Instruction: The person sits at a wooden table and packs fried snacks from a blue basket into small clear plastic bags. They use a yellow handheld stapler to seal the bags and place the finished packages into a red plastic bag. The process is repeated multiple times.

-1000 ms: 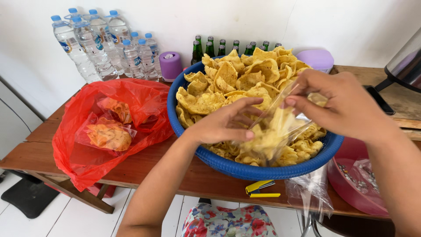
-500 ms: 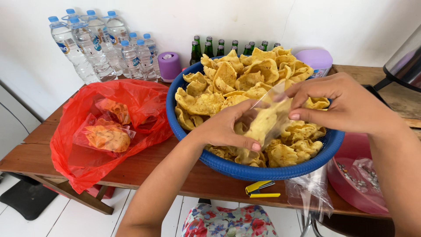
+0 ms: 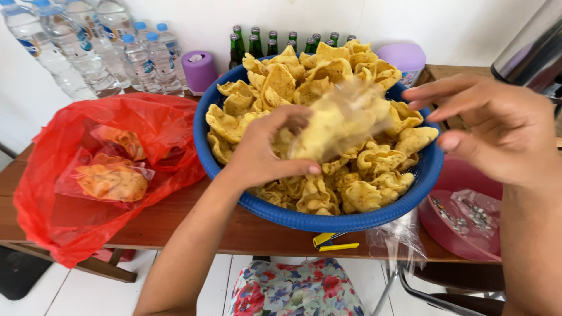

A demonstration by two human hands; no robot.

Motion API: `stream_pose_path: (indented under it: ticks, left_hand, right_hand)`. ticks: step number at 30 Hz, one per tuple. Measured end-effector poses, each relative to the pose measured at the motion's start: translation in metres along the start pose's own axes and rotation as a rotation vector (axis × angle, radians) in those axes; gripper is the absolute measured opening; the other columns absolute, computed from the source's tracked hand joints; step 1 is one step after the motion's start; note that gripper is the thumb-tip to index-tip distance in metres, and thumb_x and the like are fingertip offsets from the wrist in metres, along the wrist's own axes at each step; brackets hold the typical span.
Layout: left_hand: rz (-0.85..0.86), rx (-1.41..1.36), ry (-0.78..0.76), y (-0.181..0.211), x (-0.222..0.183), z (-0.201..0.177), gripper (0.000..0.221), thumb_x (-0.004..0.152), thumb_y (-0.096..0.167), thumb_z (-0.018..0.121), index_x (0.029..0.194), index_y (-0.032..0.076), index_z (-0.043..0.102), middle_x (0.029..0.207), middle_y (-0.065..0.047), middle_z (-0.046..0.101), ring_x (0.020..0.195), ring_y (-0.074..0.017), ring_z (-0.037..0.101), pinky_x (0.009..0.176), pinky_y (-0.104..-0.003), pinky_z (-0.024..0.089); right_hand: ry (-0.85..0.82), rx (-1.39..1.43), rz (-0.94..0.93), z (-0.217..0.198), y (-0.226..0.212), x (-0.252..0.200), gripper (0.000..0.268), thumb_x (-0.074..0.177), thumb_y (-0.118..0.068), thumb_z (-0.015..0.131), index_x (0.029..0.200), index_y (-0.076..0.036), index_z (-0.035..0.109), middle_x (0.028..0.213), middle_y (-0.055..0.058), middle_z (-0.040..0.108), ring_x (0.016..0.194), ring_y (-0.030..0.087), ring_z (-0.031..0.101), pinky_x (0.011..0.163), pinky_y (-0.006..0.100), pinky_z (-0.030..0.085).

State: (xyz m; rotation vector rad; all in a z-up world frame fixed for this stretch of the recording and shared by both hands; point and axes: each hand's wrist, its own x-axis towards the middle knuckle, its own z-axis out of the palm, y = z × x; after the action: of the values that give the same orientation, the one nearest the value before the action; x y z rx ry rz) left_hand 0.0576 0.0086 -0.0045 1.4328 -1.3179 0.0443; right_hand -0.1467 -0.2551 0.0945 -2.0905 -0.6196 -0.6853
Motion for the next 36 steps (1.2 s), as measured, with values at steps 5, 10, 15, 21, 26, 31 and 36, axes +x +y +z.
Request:
stream_pose_path:
  ticks: [5,10,15,21,26,31,36]
  left_hand:
    - [0.027,-0.054,0.102,-0.006,-0.006,-0.002,0.082,0.072,0.031,0.097,0.139,0.004,0.058,0.121,-0.008,0.072,0.115,-0.0169,0.068,0.104,-0.032,0.054]
    - [-0.003,-0.034,0.077,-0.007,-0.013,-0.002,0.088,0.068,0.031,0.098,0.141,0.004,0.056,0.115,-0.008,0.072,0.105,-0.0156,0.066,0.1,-0.032,0.054]
    - [-0.041,-0.066,0.052,-0.004,-0.014,-0.004,0.09,0.068,0.031,0.097,0.143,0.005,0.054,0.116,-0.009,0.073,0.106,-0.0157,0.067,0.101,-0.032,0.054]
    - [-0.064,-0.03,0.058,-0.002,-0.014,-0.003,0.09,0.066,0.033,0.098,0.14,0.005,0.056,0.116,-0.008,0.073,0.103,-0.0164,0.067,0.097,-0.032,0.055]
    - [-0.025,-0.07,0.079,-0.003,-0.014,-0.002,0.082,0.072,0.031,0.096,0.14,0.004,0.058,0.125,-0.007,0.07,0.114,-0.0161,0.067,0.103,-0.032,0.053]
    - [-0.077,-0.23,0.067,-0.005,-0.017,-0.001,0.074,0.081,0.03,0.089,0.142,0.002,0.058,0.126,-0.007,0.068,0.118,-0.0152,0.062,0.107,-0.031,0.05]
    - [-0.063,-0.419,0.076,-0.007,-0.016,-0.002,0.062,0.097,0.03,0.077,0.145,-0.001,0.051,0.136,-0.01,0.064,0.131,-0.0169,0.06,0.117,-0.032,0.044]
  right_hand:
    - [-0.258,-0.64,0.111,0.004,0.043,-0.008,0.039,0.082,-0.022,0.08,0.115,-0.002,0.071,0.114,0.015,0.074,0.106,0.027,0.07,0.089,0.036,0.055]
    - [-0.405,-0.707,0.429,0.01,0.083,-0.016,0.035,0.083,-0.026,0.076,0.111,-0.006,0.074,0.098,0.011,0.078,0.088,0.025,0.072,0.077,0.035,0.056]
    - [-0.192,-0.498,0.594,-0.007,0.09,-0.016,0.033,0.085,-0.018,0.074,0.116,-0.004,0.071,0.101,0.01,0.078,0.085,0.018,0.075,0.073,0.033,0.058]
    - [-0.072,-0.32,0.415,-0.005,0.081,-0.023,0.039,0.088,-0.01,0.071,0.125,-0.003,0.067,0.117,0.007,0.069,0.096,0.013,0.067,0.077,0.028,0.056]
    - [-0.113,-0.528,0.422,-0.009,0.067,-0.02,0.037,0.086,-0.009,0.072,0.123,-0.007,0.071,0.115,0.007,0.069,0.095,0.018,0.069,0.077,0.03,0.057]
    - [-0.221,-0.884,0.244,-0.007,0.057,-0.008,0.047,0.076,-0.004,0.068,0.124,-0.006,0.069,0.123,0.013,0.068,0.101,0.031,0.068,0.083,0.038,0.054]
    - [-0.151,-0.878,0.025,0.017,0.047,-0.006,0.036,0.084,-0.011,0.069,0.119,-0.004,0.068,0.12,0.014,0.068,0.107,0.035,0.066,0.091,0.043,0.054]
